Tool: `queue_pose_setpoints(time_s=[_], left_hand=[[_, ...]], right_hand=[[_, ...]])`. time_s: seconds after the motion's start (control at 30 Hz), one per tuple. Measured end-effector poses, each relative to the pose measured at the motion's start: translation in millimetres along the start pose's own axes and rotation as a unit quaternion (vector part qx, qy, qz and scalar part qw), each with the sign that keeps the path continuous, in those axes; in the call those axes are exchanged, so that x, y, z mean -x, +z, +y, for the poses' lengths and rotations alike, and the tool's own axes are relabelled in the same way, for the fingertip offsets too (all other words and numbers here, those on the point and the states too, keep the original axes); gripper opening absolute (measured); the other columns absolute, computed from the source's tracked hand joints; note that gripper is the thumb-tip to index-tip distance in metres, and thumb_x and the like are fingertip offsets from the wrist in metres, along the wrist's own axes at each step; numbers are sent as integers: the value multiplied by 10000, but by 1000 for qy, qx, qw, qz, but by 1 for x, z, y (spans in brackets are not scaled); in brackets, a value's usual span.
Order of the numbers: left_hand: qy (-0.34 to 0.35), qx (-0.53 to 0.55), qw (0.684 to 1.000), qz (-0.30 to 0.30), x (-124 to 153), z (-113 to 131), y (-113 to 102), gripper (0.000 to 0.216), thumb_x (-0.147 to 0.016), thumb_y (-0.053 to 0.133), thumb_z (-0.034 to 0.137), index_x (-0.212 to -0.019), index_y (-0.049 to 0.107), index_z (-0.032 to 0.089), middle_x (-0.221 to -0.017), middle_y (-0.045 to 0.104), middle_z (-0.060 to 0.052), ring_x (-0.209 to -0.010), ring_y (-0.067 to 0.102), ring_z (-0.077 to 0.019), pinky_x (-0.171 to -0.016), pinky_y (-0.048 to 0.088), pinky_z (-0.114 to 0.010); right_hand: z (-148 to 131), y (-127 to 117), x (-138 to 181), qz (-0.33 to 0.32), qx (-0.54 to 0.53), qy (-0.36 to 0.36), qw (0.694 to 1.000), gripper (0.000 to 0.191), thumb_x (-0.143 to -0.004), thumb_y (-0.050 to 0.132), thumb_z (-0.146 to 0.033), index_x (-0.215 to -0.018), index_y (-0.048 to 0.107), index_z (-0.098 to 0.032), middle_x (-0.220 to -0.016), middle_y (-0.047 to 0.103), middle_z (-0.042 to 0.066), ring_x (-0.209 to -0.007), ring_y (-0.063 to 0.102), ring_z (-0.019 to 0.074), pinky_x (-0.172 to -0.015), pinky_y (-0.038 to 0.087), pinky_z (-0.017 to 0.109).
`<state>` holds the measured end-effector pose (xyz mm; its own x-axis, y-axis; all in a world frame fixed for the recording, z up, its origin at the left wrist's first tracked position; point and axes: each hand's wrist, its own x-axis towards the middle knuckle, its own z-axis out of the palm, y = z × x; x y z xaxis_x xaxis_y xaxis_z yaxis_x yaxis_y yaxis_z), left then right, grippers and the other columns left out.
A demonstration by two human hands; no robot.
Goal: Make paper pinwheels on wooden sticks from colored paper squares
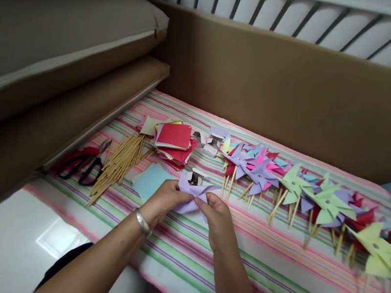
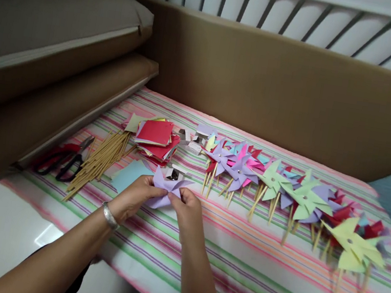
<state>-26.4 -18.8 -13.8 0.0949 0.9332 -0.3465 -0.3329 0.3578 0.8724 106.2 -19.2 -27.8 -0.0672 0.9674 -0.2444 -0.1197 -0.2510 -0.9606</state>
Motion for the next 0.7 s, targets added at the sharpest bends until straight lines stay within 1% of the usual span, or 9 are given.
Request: queue_pose_setpoints(time_s=[0.07, 0.13, 0.17, 0.23, 0.3, 0.4, 0.47, 0.57, 0.7], left_hand=[[8, 1, 1000, 10, 0, 7, -6, 104, -571, 693, 133, -673, 709, 140, -652, 690, -29, -567, 575, -148, -595, 418, -264], [26, 14, 998, 53, -1, 19, -17, 116, -558, 719, 146, -671, 702, 128, -654, 691, -25, -573, 578, -141, -593, 416, -252], [44, 31, 995, 88, -2, 25, -24, 141, -536, 735, 148, -668, 694, 122, -651, 689, -23, -576, 582, -137, -592, 418, -245], [67, 58, 989, 115, -4, 36, -37, 206, -532, 744, 180, -724, 680, 138, -669, 689, 3, -595, 590, -119, -609, 425, -229], [90, 93, 983, 130, -6, 44, -48, 256, -515, 757, 199, -745, 664, 140, -666, 686, 11, -597, 595, -109, -612, 431, -220], [114, 128, 975, 138, -5, 49, -56, 277, -480, 774, 190, -722, 652, 131, -653, 685, 3, -597, 605, -109, -610, 441, -218], [113, 131, 975, 139, -3, 49, -58, 259, -479, 771, 186, -700, 647, 133, -632, 680, 4, -587, 607, -111, -596, 441, -216], [93, 133, 977, 136, 1, 51, -59, 242, -483, 762, 184, -686, 640, 133, -600, 669, 5, -559, 602, -115, -566, 437, -217], [90, 155, 978, 109, 4, 54, -66, 318, -476, 763, 177, -770, 653, 128, -667, 696, -15, -596, 624, -136, -603, 465, -242]], right_hand=[[-4, -3, 0, 4, 8, -15, 1000, 261, -603, 743, -383, -729, 656, -171, -670, 692, 14, -624, 618, 176, -641, 469, 298], [-9, -9, -1, 39, 32, -45, 998, 279, -636, 720, -382, -817, 675, -174, -757, 710, 34, -706, 637, 187, -709, 483, 321], [-10, -13, -1, 68, 54, -63, 994, 283, -653, 706, -379, -846, 680, -175, -797, 714, 46, -746, 642, 196, -739, 487, 335], [-11, -21, -3, 120, 131, -102, 979, 268, -696, 663, -375, -866, 688, -169, -846, 717, 73, -797, 646, 213, -764, 495, 356], [-8, -24, -6, 142, 243, -144, 949, 249, -755, 593, -363, -866, 694, -165, -865, 714, 87, -814, 648, 215, -754, 503, 352], [-4, -18, -15, 130, 375, -184, 899, 238, -798, 521, -316, -857, 707, -181, -859, 701, 71, -805, 642, 196, -738, 498, 321], [-3, -8, -23, 114, 426, -186, 878, 203, -778, 535, -271, -826, 722, -208, -838, 690, 52, -802, 631, 192, -737, 481, 311], [-7, 10, -39, 90, 509, -175, 838, 192, -749, 547, -199, -774, 733, -236, -824, 687, 48, -834, 619, 200, -734, 452, 300], [-13, 29, -62, 74, 594, -134, 789, 133, -680, 602, -130, -629, 703, -200, -755, 697, 88, -832, 635, 242, -699, 438, 320]])
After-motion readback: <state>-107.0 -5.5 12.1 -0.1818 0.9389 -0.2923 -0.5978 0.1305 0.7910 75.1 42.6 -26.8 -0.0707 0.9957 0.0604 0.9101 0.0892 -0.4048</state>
